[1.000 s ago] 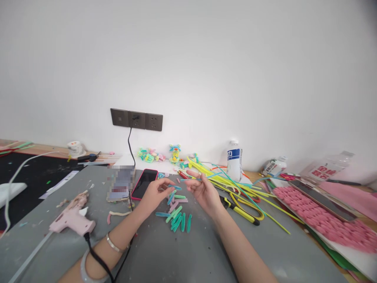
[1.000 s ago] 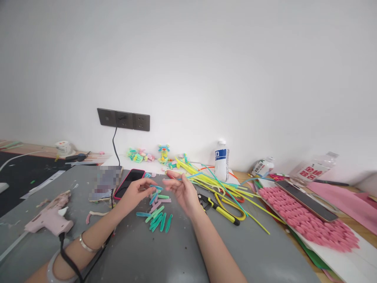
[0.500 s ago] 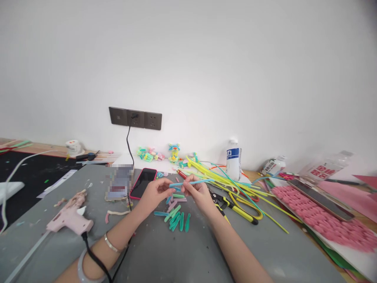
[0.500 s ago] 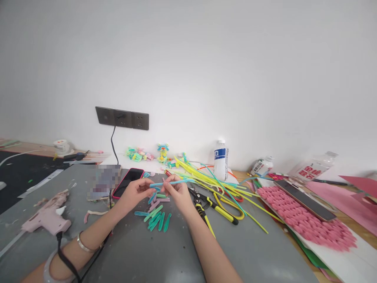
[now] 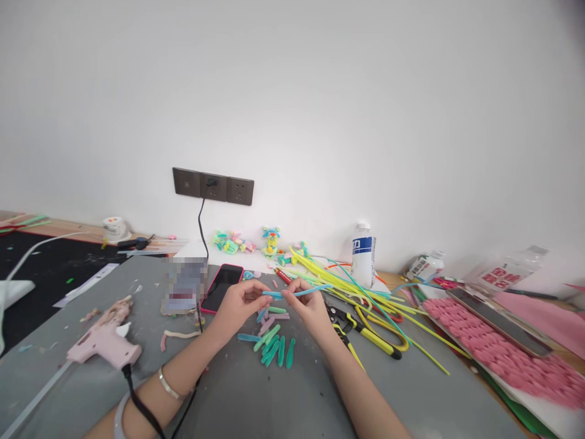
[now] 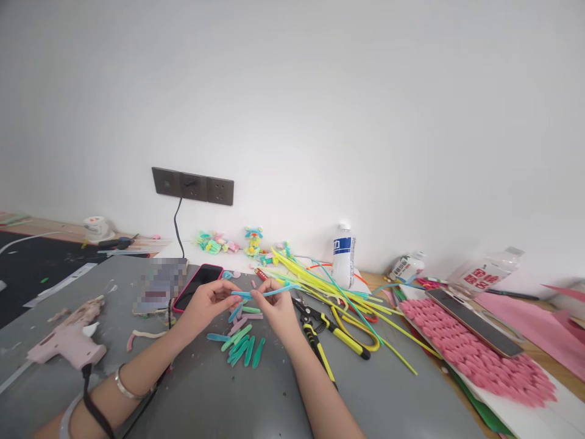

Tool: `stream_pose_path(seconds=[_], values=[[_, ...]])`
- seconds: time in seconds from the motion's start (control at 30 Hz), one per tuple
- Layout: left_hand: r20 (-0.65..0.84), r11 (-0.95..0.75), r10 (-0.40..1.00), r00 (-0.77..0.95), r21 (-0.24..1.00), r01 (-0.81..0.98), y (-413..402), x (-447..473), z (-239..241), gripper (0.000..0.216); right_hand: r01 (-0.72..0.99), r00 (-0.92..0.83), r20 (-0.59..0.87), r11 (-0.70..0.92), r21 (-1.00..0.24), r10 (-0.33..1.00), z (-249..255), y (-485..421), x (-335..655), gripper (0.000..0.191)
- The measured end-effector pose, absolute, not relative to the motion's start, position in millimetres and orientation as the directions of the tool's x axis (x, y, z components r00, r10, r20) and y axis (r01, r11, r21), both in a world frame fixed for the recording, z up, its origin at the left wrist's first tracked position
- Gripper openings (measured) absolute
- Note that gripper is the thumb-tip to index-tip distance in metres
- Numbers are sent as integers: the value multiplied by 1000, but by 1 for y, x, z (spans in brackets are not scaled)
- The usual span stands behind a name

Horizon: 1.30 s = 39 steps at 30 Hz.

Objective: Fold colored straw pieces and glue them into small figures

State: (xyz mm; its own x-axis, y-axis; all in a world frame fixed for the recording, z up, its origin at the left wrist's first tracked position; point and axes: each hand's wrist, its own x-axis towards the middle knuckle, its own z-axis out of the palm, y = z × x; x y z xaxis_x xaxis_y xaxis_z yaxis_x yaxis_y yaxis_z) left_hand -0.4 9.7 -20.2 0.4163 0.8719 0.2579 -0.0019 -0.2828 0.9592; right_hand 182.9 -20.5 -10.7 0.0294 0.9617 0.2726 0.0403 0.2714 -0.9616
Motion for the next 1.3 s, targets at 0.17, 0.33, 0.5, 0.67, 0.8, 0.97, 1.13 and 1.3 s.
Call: stream_pose_path(seconds=[0.17, 0.33, 0.5, 0.67, 0.8, 0.97, 1.13, 1.3], values=[[248, -272, 881, 403, 962, 1, 7, 0, -17, 22, 35, -2, 239, 239, -970, 971, -11, -22, 182, 42], [283, -331, 874, 394, 942, 58, 7, -1, -18, 22, 75, 5, 259, 258, -963, 966, -11, -21, 181, 44], [287, -335, 870, 401, 941, 53, 8, -2, -20, 26, 78, -4, 280, 280, -957, 960, -13, -20, 181, 43], [292, -318, 870, 397, 948, -2, 9, -1, -20, 23, 30, -42, 269, 271, -962, 962, -12, -22, 181, 41], [294, -319, 875, 385, 948, 1, 9, -1, -18, 23, -14, -67, 273, 272, -962, 960, -10, -24, 179, 39], [291, -303, 874, 390, 953, -32, 10, -1, -15, 22, -49, -72, 258, 255, -966, 963, -7, -25, 182, 37], [232, -222, 898, 374, 972, -72, 11, -1, -14, 27, -13, -161, 220, 221, -975, 962, 0, -26, 190, 27], [217, -204, 899, 381, 976, -75, 11, -1, -12, 29, 2, -230, 200, 206, -979, 952, 2, -26, 195, 25]])
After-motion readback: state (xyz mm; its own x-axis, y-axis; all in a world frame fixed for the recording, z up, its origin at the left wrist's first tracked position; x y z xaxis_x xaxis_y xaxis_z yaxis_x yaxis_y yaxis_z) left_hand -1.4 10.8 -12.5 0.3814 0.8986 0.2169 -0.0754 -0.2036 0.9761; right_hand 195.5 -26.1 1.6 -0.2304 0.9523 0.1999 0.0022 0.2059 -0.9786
